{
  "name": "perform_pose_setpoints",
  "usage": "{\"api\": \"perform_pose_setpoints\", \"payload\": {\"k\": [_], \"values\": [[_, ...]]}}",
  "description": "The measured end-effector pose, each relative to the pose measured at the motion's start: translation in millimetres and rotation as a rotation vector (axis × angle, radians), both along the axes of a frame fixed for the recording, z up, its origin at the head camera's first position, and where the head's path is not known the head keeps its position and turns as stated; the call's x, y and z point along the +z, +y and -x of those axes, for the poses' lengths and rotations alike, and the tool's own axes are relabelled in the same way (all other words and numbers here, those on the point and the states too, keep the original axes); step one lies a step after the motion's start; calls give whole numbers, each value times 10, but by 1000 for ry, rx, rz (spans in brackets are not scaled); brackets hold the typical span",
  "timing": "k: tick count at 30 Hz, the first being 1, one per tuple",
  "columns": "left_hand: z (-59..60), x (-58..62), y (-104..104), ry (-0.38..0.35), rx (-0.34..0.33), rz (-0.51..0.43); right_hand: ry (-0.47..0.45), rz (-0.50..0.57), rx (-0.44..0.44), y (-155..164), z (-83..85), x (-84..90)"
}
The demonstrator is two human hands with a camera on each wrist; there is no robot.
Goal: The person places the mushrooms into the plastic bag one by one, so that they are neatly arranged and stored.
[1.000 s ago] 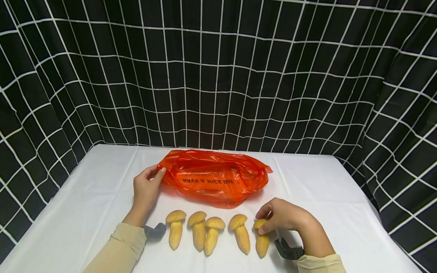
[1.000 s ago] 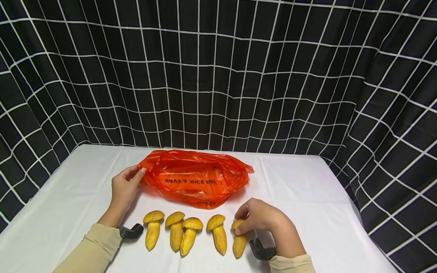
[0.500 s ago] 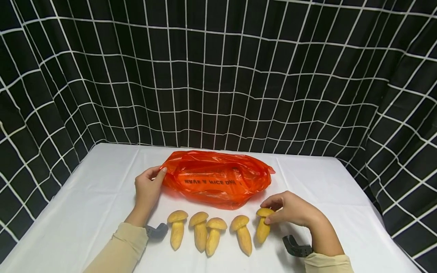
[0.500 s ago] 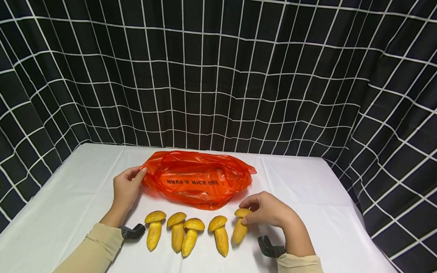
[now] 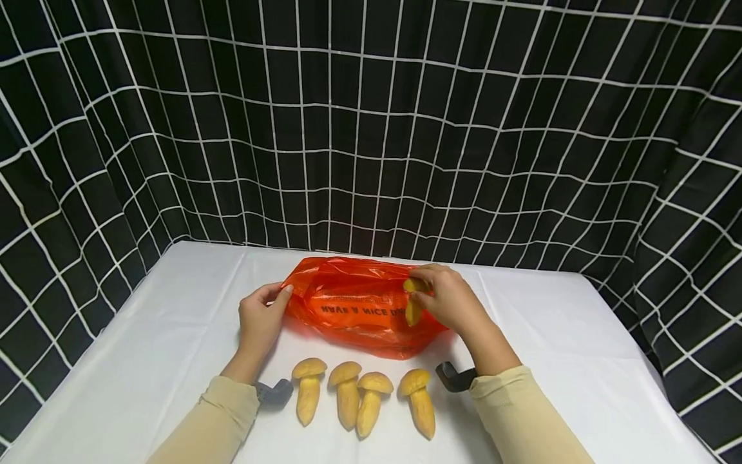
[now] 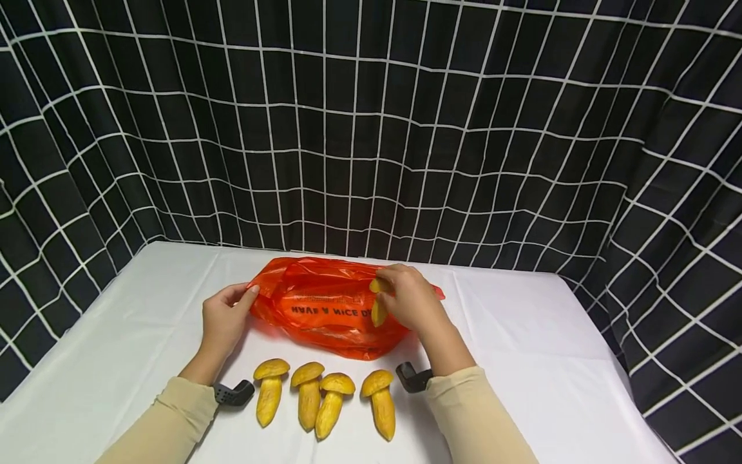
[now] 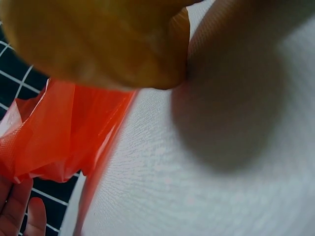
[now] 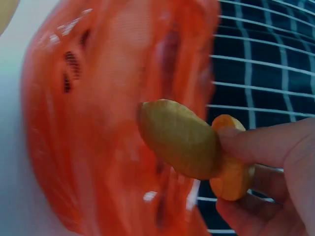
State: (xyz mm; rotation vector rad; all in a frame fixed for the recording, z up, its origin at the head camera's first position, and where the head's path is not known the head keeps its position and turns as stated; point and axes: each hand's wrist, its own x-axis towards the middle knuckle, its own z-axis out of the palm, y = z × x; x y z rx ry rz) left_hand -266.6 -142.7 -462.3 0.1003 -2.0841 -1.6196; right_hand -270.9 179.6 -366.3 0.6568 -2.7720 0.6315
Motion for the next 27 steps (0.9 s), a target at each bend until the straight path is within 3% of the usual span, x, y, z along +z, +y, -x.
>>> {"api": "perform_pose_setpoints", "payload": {"k": [4, 8, 19, 27], "values": [[-2, -10, 10, 5, -10, -6, -37, -114, 0, -79, 123, -122], [7, -14, 4, 14, -9, -1, -126, -162, -41, -119, 170, -221], [4, -3, -9, 36, -1, 9, -318, -166, -131, -105, 237, -315], [-6, 1, -4, 27, -10, 8, -336, -148, -112, -75, 220, -262]]}}
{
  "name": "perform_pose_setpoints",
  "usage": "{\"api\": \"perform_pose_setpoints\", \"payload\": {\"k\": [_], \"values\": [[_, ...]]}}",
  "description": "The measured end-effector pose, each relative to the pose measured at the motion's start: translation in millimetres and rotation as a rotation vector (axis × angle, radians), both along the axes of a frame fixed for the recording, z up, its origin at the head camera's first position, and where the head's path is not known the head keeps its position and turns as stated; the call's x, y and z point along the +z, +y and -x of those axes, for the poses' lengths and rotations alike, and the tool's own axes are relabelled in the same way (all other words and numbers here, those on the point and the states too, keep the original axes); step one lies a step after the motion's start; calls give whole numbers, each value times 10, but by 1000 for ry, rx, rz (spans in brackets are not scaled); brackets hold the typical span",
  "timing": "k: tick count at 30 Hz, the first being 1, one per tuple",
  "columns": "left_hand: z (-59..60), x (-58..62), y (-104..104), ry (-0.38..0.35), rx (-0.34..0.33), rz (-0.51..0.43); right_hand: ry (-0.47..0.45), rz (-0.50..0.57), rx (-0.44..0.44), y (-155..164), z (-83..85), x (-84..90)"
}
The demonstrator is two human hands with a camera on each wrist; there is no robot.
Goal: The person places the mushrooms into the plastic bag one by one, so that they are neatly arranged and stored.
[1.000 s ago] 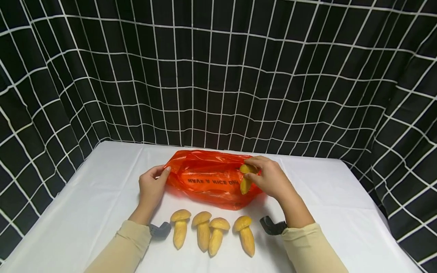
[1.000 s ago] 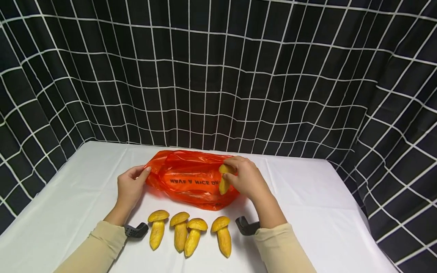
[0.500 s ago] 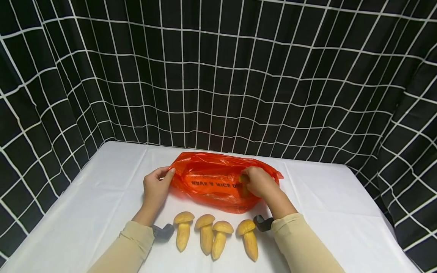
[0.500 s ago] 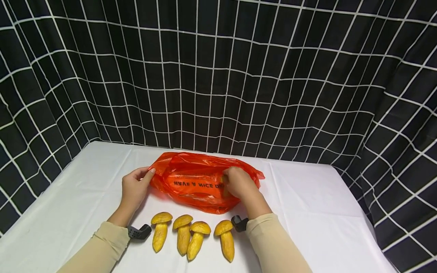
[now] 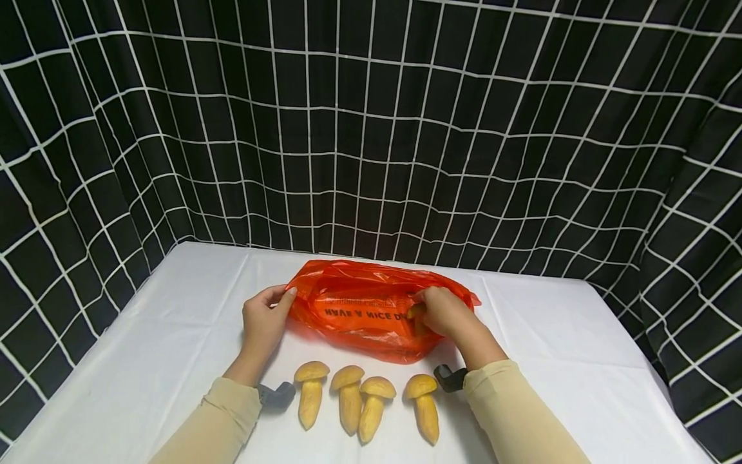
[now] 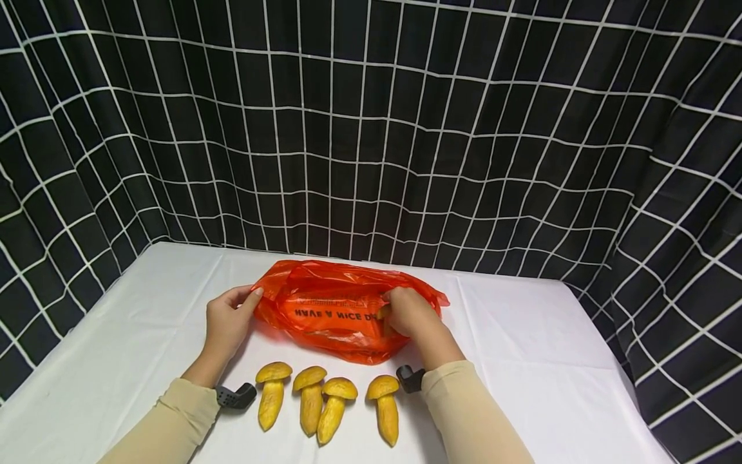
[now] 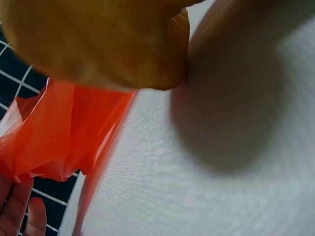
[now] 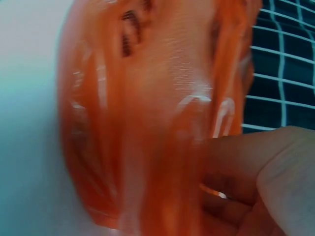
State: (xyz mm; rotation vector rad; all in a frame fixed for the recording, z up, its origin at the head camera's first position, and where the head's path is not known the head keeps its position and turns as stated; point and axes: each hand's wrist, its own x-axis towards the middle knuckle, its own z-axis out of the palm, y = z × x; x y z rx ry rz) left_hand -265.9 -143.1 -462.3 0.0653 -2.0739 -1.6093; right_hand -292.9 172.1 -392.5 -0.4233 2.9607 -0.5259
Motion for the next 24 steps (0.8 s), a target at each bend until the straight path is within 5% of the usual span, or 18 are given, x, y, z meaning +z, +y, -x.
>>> {"api": "perform_pose_setpoints", "payload": {"k": [6, 12, 18, 24], "values": [[5, 2, 1, 0, -1, -13, 80, 32, 58, 30, -109, 126], [12, -9, 4, 0, 3, -13, 164, 111, 117, 74, -436, 228], [3, 5, 11, 6, 8, 0, 15, 147, 177, 176, -771, 231], [-12, 10, 19, -2, 23, 7, -219, 180, 225, 243, -901, 146]]}}
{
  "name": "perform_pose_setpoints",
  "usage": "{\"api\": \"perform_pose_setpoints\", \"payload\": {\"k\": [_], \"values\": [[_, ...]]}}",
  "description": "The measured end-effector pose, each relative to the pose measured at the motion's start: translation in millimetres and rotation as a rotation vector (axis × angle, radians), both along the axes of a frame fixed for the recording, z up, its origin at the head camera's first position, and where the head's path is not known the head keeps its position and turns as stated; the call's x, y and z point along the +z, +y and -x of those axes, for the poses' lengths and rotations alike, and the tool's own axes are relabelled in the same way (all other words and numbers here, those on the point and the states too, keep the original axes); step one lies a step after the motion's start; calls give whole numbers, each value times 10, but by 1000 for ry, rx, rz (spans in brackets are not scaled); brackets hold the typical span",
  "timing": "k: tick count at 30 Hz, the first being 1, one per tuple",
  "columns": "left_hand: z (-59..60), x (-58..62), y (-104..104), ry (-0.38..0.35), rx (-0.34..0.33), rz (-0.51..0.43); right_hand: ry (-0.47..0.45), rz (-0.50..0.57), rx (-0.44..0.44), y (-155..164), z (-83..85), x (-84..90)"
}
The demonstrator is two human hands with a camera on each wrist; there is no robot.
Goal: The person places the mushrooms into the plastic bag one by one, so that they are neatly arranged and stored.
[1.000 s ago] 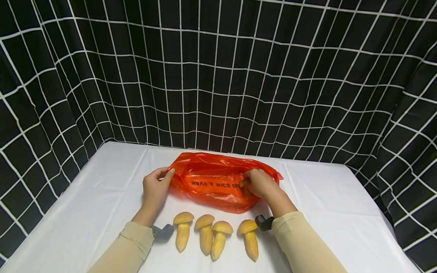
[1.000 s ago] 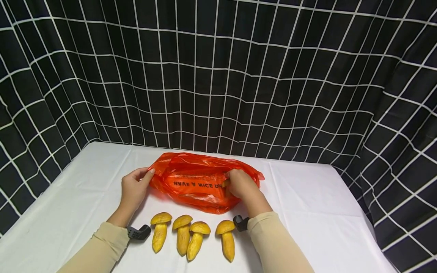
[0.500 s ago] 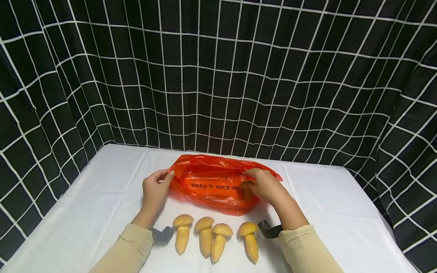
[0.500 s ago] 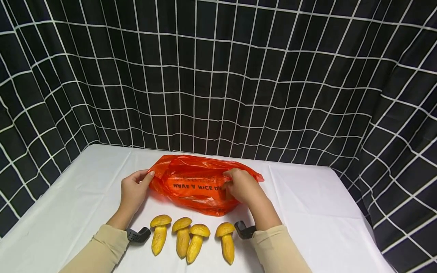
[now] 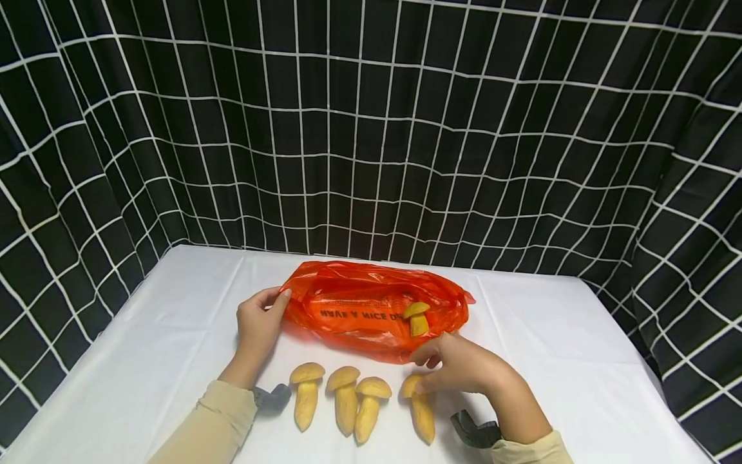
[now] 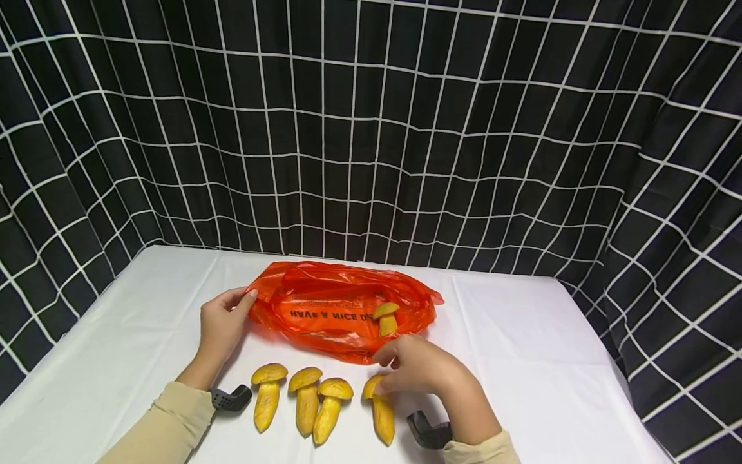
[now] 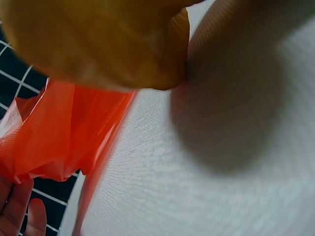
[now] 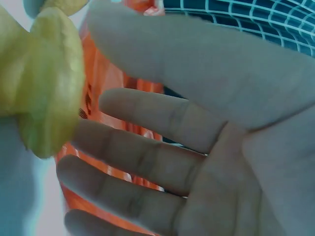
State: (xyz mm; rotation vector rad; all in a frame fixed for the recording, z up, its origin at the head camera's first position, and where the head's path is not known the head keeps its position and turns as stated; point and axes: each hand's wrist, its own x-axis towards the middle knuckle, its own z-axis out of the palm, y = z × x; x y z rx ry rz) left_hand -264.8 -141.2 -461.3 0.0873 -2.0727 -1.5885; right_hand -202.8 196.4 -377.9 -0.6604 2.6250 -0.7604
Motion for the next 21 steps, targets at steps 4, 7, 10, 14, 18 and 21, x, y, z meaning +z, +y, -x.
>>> {"api": "perform_pose_setpoints", "payload": {"k": [4, 7, 10, 14, 18, 21], "values": [[2, -3, -19, -16, -4, 8, -66, -7, 19, -36, -12, -65], [-4, -11, -26, -25, -3, 12, -70, -31, 41, -66, -25, -107], [-11, -21, -24, -24, 3, 9, -47, -50, 64, -84, -38, -140], [-5, -17, -18, -18, -11, -3, -8, -45, 87, -109, -36, -174], [1, -10, -10, -14, -20, -21, 26, -50, 91, -133, -33, -195], [6, -20, -10, -19, -17, -22, 40, -61, 91, -141, -34, -200]]}}
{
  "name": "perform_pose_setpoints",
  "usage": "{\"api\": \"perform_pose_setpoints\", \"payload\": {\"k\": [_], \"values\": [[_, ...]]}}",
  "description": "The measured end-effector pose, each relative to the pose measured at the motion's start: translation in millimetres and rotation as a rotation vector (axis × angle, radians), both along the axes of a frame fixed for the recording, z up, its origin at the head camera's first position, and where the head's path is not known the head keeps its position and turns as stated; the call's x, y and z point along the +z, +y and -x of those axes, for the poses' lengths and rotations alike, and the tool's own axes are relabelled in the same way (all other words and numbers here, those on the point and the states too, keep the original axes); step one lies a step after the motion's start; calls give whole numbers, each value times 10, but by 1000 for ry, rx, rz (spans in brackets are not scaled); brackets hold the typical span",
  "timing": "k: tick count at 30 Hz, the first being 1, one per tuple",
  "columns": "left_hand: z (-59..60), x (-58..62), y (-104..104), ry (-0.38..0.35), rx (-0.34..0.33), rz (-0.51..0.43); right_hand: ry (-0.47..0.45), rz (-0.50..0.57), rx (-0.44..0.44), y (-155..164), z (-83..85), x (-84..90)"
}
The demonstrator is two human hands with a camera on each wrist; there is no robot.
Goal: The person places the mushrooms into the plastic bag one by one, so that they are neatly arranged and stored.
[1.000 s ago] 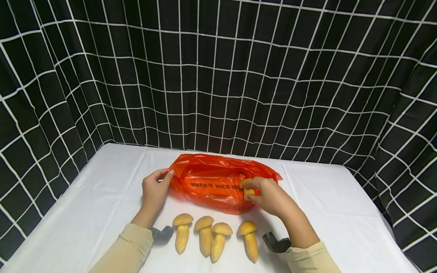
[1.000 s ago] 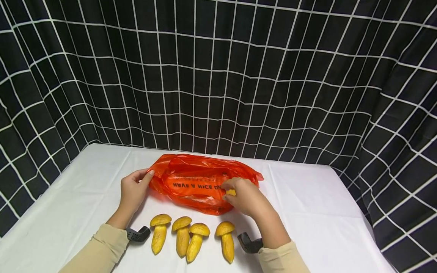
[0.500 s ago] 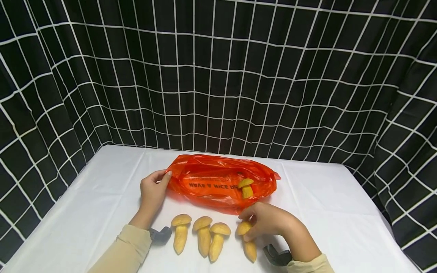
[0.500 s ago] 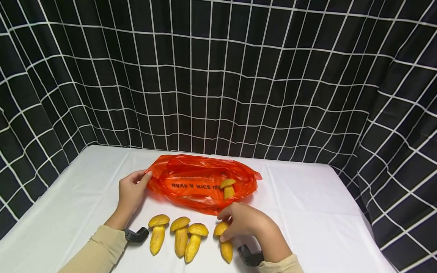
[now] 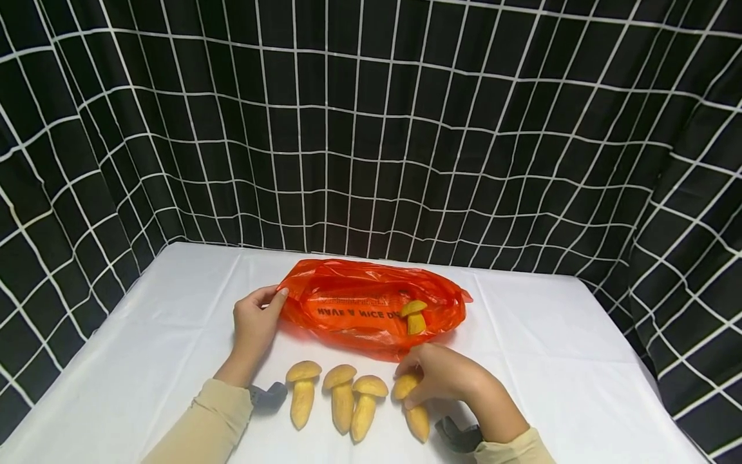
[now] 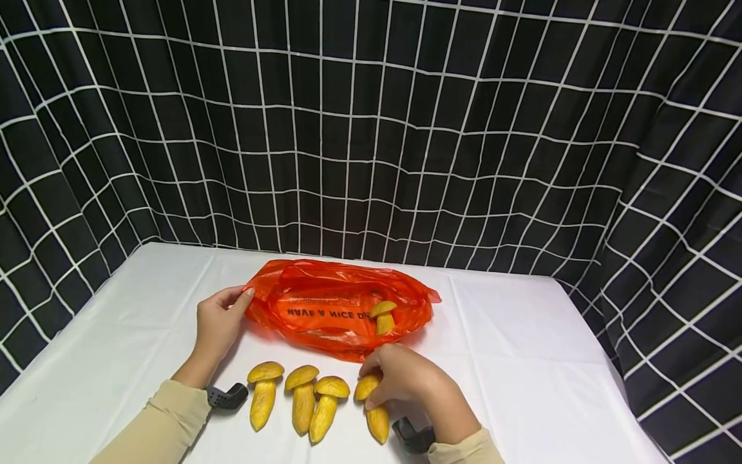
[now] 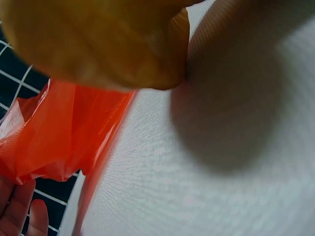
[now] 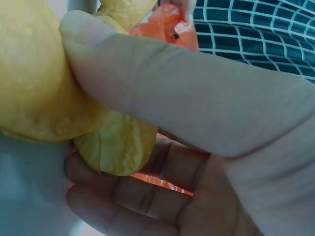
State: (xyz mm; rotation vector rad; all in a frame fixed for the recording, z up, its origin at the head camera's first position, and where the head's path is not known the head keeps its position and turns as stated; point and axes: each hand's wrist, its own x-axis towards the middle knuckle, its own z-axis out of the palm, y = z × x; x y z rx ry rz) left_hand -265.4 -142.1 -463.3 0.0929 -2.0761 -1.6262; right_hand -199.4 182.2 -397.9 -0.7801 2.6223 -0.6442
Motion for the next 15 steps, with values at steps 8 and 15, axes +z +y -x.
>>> {"api": "perform_pose_setpoints", "payload": {"k": [8, 15], "values": [[8, 9, -7, 0, 4, 10, -5, -7, 0, 1, 28, -3], [3, 8, 1, 6, -3, 9, 2, 7, 6, 25, 34, -52]]}}
